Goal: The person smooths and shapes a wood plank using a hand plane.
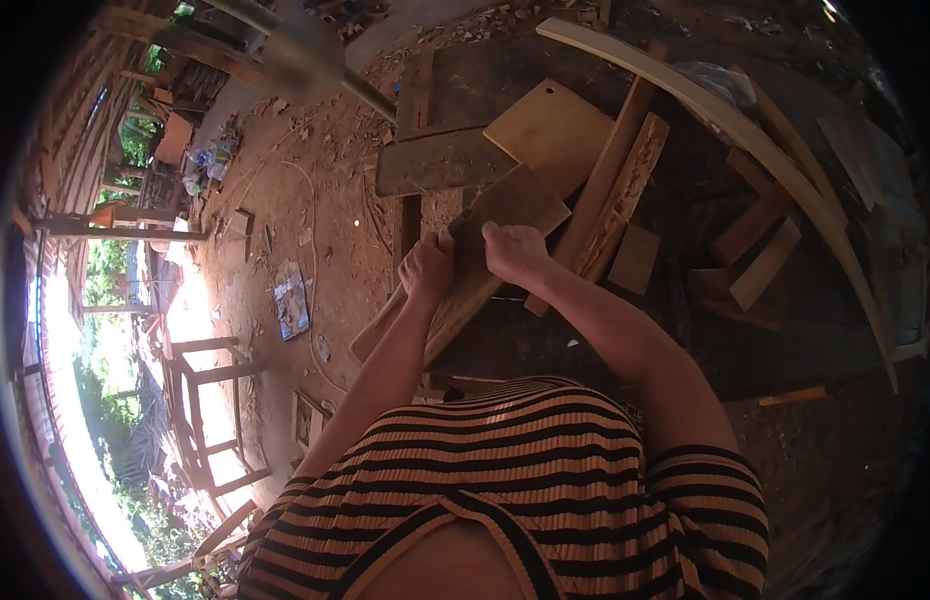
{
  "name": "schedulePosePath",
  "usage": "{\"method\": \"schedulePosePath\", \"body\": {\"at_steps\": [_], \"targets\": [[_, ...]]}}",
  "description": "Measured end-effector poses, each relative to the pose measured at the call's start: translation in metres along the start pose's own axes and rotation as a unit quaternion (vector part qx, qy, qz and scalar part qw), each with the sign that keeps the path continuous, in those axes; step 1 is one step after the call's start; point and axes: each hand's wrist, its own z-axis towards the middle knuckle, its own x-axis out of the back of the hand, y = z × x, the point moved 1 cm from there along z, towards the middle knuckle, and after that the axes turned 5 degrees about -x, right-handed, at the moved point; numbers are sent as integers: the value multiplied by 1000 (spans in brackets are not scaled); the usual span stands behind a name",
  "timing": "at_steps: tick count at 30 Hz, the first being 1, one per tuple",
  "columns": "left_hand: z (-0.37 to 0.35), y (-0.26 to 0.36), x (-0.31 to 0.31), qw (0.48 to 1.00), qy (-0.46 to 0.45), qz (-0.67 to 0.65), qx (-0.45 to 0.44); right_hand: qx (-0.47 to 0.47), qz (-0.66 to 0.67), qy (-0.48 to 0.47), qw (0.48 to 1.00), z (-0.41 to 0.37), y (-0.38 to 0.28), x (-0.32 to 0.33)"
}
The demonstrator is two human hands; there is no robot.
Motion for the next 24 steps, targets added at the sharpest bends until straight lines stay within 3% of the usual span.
{"method": "schedulePosePath", "body": {"at_steps": [5,12,20,24], "targets": [[-1,1,1,1000,-11,7,6,-41,6,-45,998,-37,14,18],[-2,3,2,1000,9,9,-8,23,6,35,999,13,5,-15],[-1,2,-1,1000,9,16,-5,-27,11,-58,998,-44,24,18],[-1,2,-1,999,16,25,-15,26,19,23,999,11,9,-17]]}}
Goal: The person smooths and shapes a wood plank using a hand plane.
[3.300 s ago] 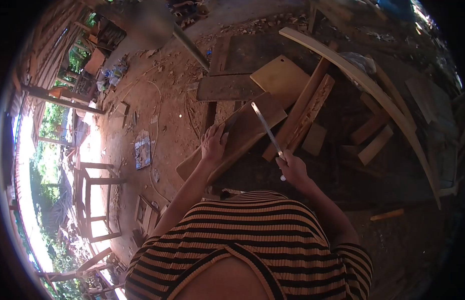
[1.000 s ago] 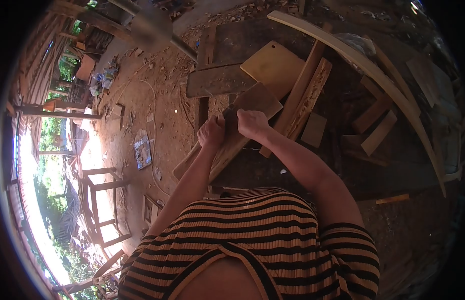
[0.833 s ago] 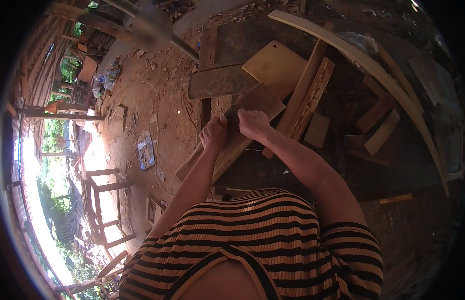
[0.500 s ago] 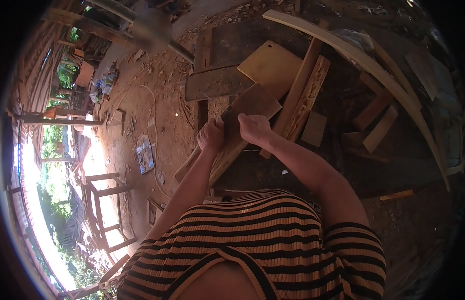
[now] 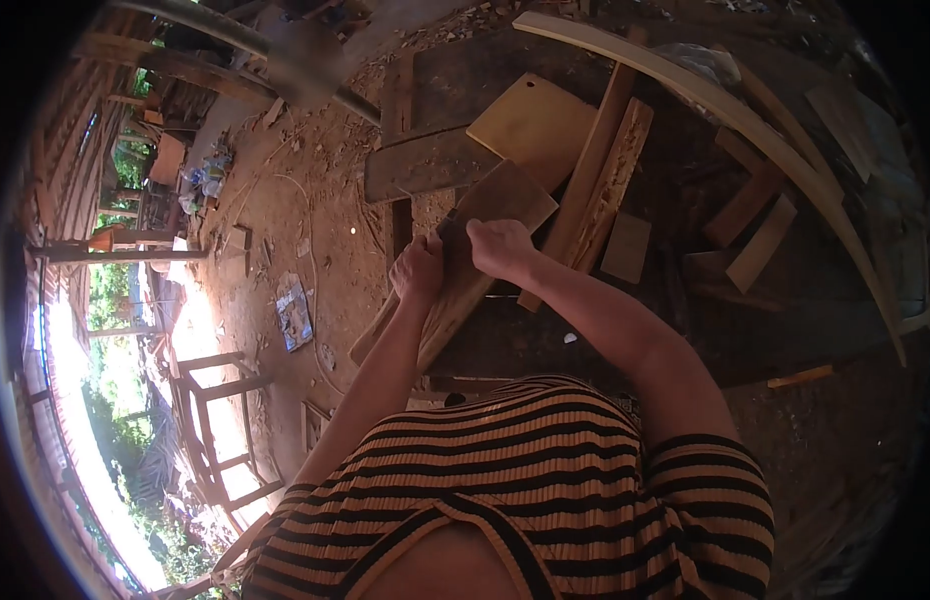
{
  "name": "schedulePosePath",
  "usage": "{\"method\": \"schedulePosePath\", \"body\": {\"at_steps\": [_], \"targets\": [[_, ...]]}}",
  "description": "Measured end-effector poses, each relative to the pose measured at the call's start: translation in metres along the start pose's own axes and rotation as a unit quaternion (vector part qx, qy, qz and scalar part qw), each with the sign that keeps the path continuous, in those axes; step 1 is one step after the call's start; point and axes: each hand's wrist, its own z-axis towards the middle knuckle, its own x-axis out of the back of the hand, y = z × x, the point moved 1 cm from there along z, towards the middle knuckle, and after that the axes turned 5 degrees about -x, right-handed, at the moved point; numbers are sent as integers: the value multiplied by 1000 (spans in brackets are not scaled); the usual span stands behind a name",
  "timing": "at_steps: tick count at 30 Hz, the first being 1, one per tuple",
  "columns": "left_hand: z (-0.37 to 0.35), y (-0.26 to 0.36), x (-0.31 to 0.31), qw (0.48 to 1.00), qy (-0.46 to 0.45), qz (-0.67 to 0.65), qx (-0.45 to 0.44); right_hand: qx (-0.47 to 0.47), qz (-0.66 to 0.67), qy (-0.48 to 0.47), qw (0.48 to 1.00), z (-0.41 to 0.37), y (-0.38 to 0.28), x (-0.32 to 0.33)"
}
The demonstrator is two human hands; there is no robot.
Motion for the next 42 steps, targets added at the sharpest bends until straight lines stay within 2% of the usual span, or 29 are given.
{"method": "schedulePosePath", "body": {"at_steps": [1,5,7,10,14,16,17,22,25,31,35,37,40,42], "targets": [[-1,1,0,1000,2,2,-3,27,2,40,999,9,-3,-4],[0,2,0,1000,14,0,-2,23,-5,37,999,2,0,-1],[1,2,-2,1000,11,0,7,-28,-4,-35,999,-35,6,22],[0,-1,-3,1000,16,13,5,-74,-22,-89,993,-64,9,48],[0,2,-2,1000,24,17,-9,-38,-20,-65,997,-29,0,29],[2,0,-4,999,27,18,-13,-4,5,29,1000,-3,-7,6],[5,-2,-6,1000,30,9,-3,-5,8,34,999,0,-5,4],[3,0,-3,1000,1,-7,17,-60,9,-55,997,-46,-2,38],[3,1,-7,1000,-5,12,4,-69,5,-72,995,-64,9,47],[4,-1,-4,999,22,10,24,-22,3,-15,1000,-1,-8,20],[4,0,-3,1000,-5,14,13,-43,-1,-43,998,-48,2,42],[3,2,-1,999,-22,15,18,-88,1,-93,992,-71,6,54],[0,4,0,1000,-20,16,-13,-92,-12,-86,992,-61,7,50],[-1,-2,-5,998,19,-13,-60,-73,1,-53,996,-38,-2,36]]}}
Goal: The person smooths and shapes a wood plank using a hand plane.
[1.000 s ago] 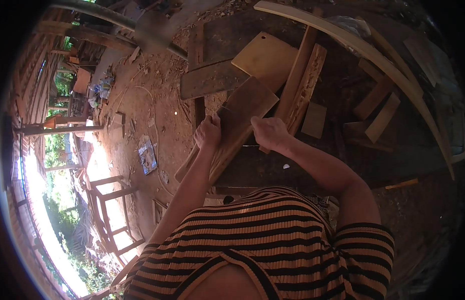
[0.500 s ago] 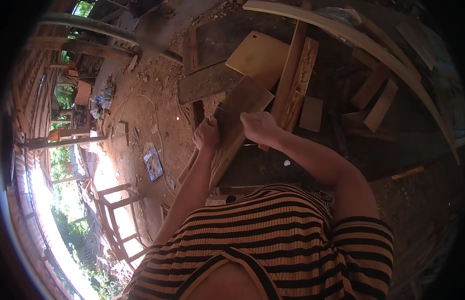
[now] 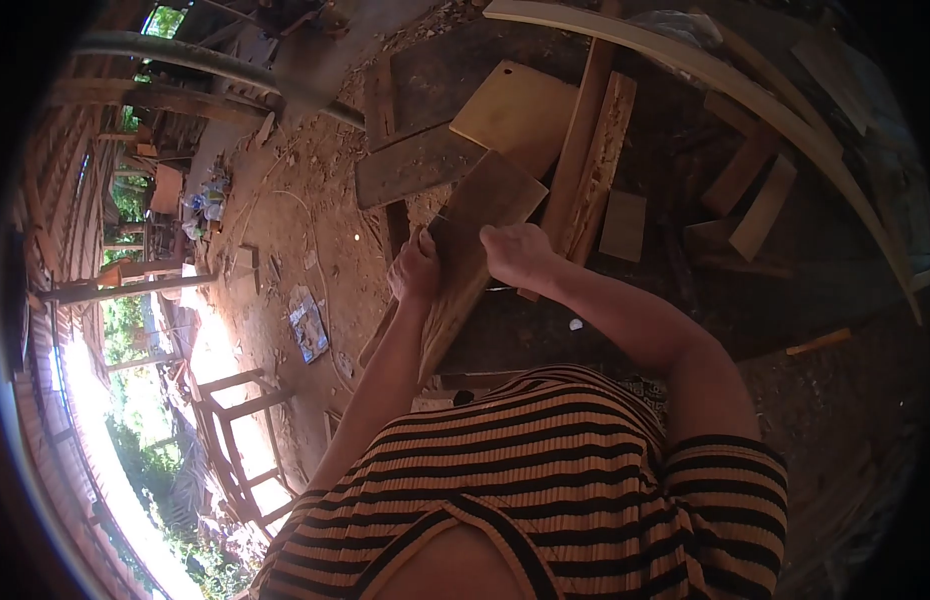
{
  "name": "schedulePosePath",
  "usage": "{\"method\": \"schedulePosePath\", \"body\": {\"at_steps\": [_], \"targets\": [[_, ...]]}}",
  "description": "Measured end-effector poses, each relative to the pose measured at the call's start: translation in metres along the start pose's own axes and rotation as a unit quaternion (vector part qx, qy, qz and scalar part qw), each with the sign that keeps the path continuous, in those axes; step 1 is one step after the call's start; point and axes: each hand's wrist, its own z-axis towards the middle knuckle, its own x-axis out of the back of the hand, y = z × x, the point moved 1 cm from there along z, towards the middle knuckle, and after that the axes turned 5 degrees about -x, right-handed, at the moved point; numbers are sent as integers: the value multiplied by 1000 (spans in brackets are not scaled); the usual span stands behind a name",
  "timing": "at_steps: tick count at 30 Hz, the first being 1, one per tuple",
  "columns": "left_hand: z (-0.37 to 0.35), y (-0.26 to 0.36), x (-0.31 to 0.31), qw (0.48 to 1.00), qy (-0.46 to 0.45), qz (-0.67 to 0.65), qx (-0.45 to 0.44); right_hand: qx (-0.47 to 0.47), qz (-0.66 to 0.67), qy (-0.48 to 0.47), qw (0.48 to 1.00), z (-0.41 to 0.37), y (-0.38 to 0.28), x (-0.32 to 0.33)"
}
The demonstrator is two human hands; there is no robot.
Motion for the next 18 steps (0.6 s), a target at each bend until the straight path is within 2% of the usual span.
{"method": "schedulePosePath", "body": {"at_steps": [4,7,8,10,14,18], "targets": [[2,-2,-3,1000,5,17,-11,30,13,82,996,43,-14,-30],[2,-4,-5,1000,7,29,-1,42,25,87,995,26,-5,-28],[2,-3,-5,999,1,36,5,42,24,83,995,10,-1,-20],[4,0,-1,999,-6,41,17,-15,29,-1,999,-19,3,0],[1,0,0,999,-15,44,20,-12,6,-10,1000,-6,3,0],[2,0,0,999,-7,31,16,53,14,88,995,53,-14,-39]]}}
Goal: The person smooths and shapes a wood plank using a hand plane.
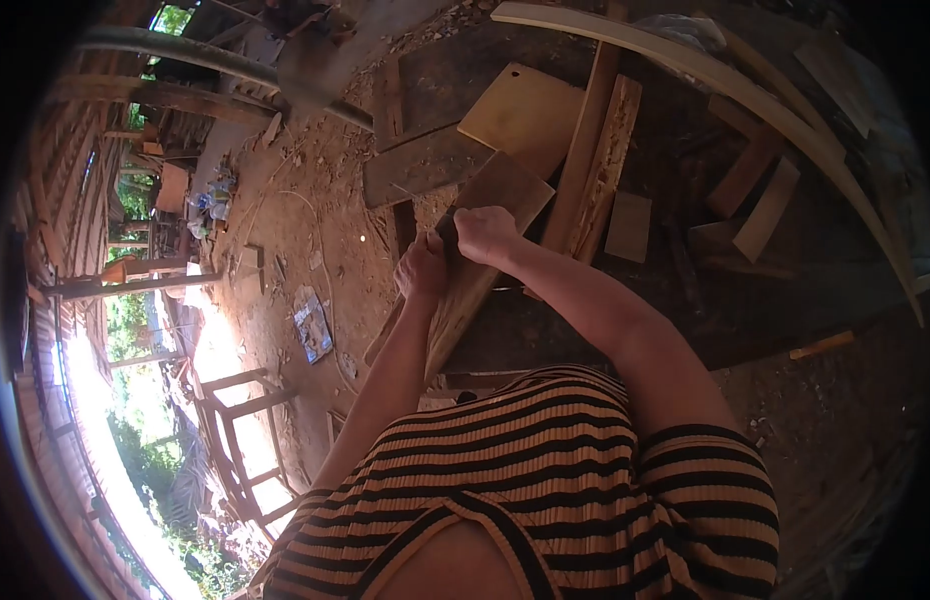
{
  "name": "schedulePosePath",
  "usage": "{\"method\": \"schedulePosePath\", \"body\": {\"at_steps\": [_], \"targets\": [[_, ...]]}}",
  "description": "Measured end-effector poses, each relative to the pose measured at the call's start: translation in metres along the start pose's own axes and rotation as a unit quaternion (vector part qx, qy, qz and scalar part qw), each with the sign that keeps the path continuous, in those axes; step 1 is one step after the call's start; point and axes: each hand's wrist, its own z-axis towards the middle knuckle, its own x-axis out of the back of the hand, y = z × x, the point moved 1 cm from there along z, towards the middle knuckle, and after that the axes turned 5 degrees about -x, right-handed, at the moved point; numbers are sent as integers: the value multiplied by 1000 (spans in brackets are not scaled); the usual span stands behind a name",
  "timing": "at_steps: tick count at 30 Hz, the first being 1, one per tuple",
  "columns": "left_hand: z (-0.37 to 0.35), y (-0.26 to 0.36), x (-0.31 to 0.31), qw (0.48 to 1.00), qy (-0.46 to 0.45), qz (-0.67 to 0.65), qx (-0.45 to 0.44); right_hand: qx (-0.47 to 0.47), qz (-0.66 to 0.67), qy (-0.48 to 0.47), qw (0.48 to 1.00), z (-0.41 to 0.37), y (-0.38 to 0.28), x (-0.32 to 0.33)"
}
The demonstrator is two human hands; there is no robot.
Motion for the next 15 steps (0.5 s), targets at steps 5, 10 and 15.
{"method": "schedulePosePath", "body": {"at_steps": [5,10,15], "targets": [[0,0,-3,1000,7,3,8,12,-9,4,1000,-37,4,28],[1,0,-4,1000,0,6,9,-79,-15,-114,990,-63,9,54],[1,0,-1,1000,6,-2,10,-31,8,-24,999,0,-8,10]]}}
